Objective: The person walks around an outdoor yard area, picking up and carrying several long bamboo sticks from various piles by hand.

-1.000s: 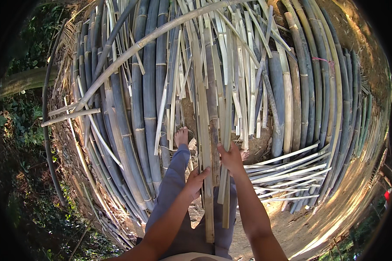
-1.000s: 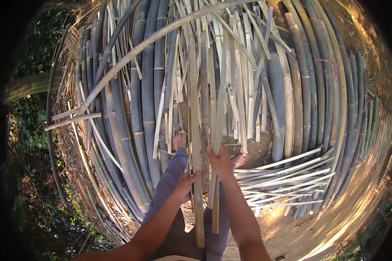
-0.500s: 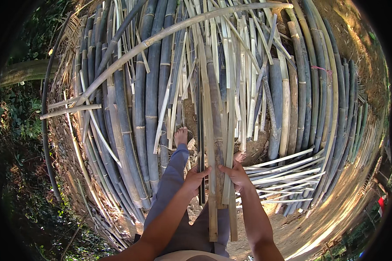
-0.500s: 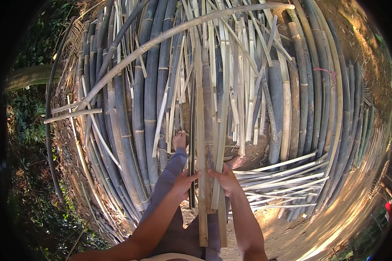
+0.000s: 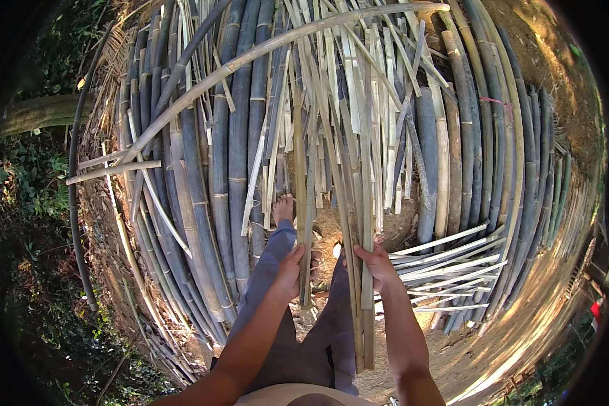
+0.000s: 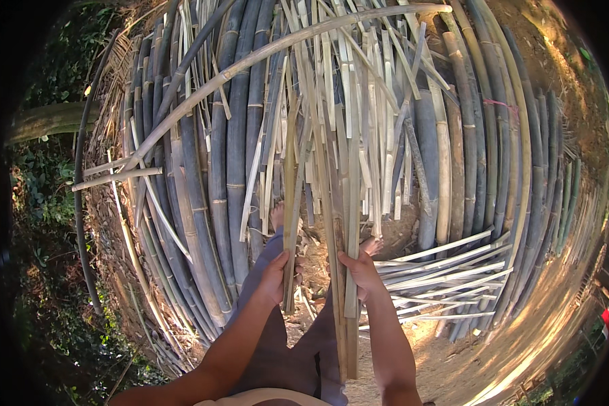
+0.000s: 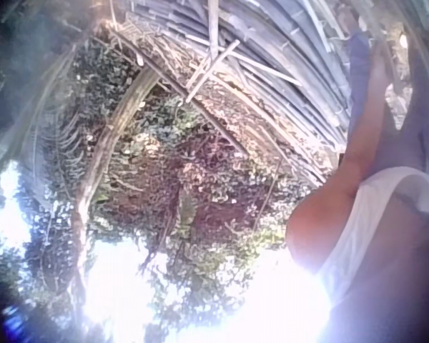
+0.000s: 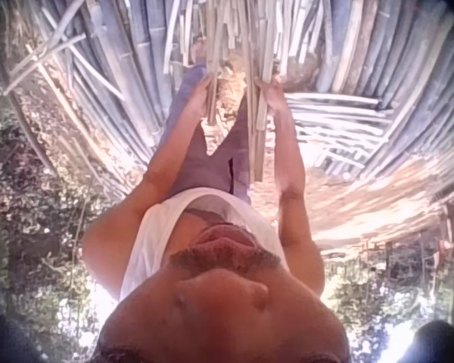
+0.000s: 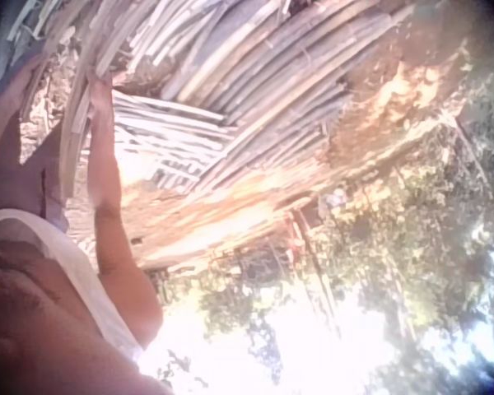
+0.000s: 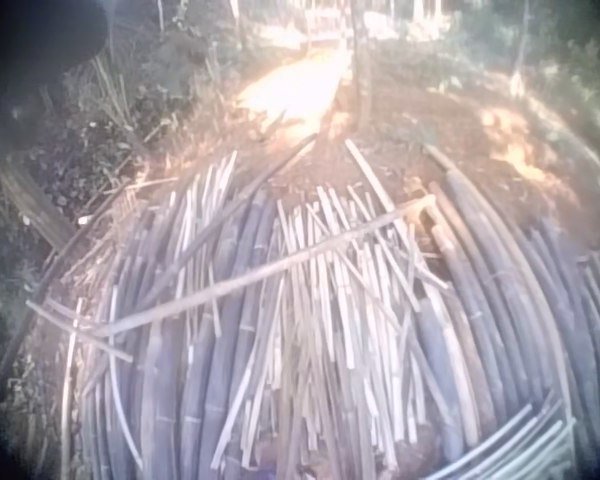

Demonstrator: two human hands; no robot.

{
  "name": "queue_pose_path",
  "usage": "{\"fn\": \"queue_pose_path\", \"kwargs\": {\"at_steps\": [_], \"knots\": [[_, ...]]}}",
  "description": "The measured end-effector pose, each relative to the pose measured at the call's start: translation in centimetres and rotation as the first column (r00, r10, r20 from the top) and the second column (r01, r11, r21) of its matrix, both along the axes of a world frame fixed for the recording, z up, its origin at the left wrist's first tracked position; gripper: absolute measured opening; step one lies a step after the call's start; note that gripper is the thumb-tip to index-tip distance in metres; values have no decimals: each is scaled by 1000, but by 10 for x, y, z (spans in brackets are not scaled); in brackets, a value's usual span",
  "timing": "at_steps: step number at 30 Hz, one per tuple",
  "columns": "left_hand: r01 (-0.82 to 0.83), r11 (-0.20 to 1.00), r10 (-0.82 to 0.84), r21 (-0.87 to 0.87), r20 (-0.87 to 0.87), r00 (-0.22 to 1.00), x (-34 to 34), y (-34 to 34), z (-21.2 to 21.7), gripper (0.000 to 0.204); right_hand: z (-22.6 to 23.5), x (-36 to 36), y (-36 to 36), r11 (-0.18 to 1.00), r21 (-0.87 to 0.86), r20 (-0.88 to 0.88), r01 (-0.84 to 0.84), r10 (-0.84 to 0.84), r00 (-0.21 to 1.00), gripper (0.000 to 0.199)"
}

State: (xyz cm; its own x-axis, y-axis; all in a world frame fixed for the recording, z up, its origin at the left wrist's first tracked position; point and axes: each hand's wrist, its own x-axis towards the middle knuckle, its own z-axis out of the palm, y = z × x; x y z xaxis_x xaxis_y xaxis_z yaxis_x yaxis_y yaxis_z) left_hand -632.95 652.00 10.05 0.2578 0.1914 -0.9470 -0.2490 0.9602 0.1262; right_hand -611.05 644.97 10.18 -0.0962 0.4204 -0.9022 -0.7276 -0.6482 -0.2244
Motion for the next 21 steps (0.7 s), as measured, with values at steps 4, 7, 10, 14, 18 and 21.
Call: {"fn": "queue_pose_path", "kwargs": {"at_steps": [4, 7, 10, 14, 18, 21], "knots": [[18, 999, -18, 42, -1, 1000, 1, -7, -3, 25, 6, 1, -9, 997, 73, 34, -4, 2, 999, 27], [53, 997, -50, 49, -49, 998, 16, -17, -9, 22, 9, -9, -14, 994, 106, 138, -37, 22, 990, 33], [136, 988, -132, 67, -65, 989, 30, -25, -19, 19, 15, -19, -9, 990, 121, 232, -65, 36, 972, 36], [50, 997, -50, 62, -10, 999, 53, -31, -16, 20, 6, -32, -14, 991, 136, 296, 13, -53, 954, 27], [176, 981, -168, 87, -95, 981, 49, -32, -17, 21, 17, -24, -12, 996, 82, 176, 34, -48, 983, 28], [160, 987, -159, 30, -47, 986, 55, -25, -10, 27, 14, -19, -19, 997, 79, 222, -9, -9, 975, 31]]}}
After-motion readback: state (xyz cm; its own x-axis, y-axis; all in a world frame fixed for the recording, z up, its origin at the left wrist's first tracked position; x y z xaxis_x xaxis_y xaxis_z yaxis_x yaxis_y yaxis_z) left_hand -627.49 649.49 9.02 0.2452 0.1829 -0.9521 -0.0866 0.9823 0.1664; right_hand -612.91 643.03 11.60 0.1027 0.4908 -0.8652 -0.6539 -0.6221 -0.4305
